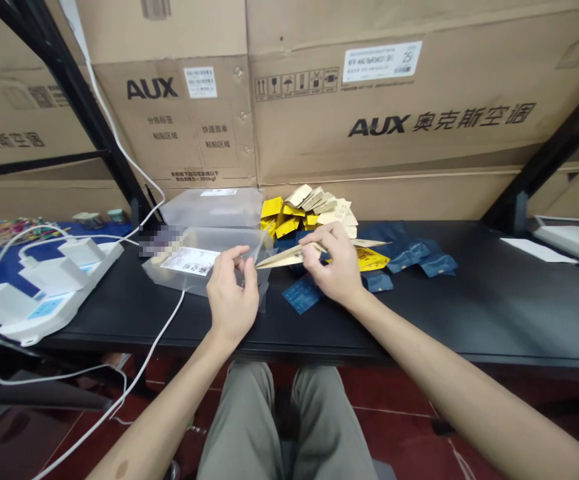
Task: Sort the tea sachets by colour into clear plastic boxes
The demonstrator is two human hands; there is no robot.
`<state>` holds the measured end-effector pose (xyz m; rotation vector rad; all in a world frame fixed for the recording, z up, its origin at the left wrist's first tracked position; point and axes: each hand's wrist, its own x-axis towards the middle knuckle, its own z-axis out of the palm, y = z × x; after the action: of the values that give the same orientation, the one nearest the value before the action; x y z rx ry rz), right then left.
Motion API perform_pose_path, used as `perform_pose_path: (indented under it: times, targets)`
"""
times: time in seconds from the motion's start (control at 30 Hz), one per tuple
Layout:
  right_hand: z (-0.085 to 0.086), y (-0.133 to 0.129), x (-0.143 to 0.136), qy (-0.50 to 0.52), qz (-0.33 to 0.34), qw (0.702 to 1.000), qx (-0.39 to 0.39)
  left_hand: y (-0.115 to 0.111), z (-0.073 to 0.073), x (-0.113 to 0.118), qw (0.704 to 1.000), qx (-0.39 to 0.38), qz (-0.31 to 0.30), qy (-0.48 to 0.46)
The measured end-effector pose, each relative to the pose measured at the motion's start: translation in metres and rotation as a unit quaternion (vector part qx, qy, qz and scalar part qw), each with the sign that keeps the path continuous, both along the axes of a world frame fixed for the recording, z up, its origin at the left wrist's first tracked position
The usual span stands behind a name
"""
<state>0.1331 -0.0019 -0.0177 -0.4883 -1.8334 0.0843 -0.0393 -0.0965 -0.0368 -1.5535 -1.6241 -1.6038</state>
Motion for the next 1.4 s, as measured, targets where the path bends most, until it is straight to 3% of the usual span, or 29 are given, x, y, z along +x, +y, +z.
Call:
perform_pose_path:
  times: [0.07, 0.17, 0.33, 0.43, 0.63, 0.93, 1.2, 1.4]
  targets:
    - [-0.004, -0.003, -0.006, -0.062, 0.045, 0.996, -0.054, 0.0, 0.0, 0.001, 1.0, 0.008, 0.0, 0.016]
    - [-0.009, -0.005, -0.011, -0.197, 0.114, 0.966, -0.123, 0.001, -0.001, 0.003, 0.998, 0.021, -0.007, 0.053]
    - [-0.013, -0.005, -0.013, -0.309, 0.109, 0.934, -0.14, -0.006, -0.002, -0.006, 0.985, -0.005, -0.04, 0.165]
    - [-0.014, -0.003, -0.012, -0.323, 0.077, 0.934, -0.13, -0.018, -0.003, -0.03, 0.967, -0.053, -0.016, 0.249]
    - [-0.007, 0.002, -0.023, -0.364, 0.036, 0.921, -0.134, -0.039, -0.01, -0.076, 0.951, -0.177, 0.081, 0.24]
    - [0.01, 0.006, -0.071, -0.396, 0.022, 0.895, -0.206, -0.038, -0.017, -0.073, 0.939, -0.208, 0.091, 0.256]
    - [-0.001, 0.011, -0.093, -0.327, -0.011, 0.904, -0.276, -0.037, -0.018, -0.075, 0.942, -0.194, 0.091, 0.258]
    - [-0.011, 0.019, -0.096, -0.303, 0.038, 0.912, -0.273, -0.036, -0.019, -0.075, 0.946, -0.187, 0.083, 0.25]
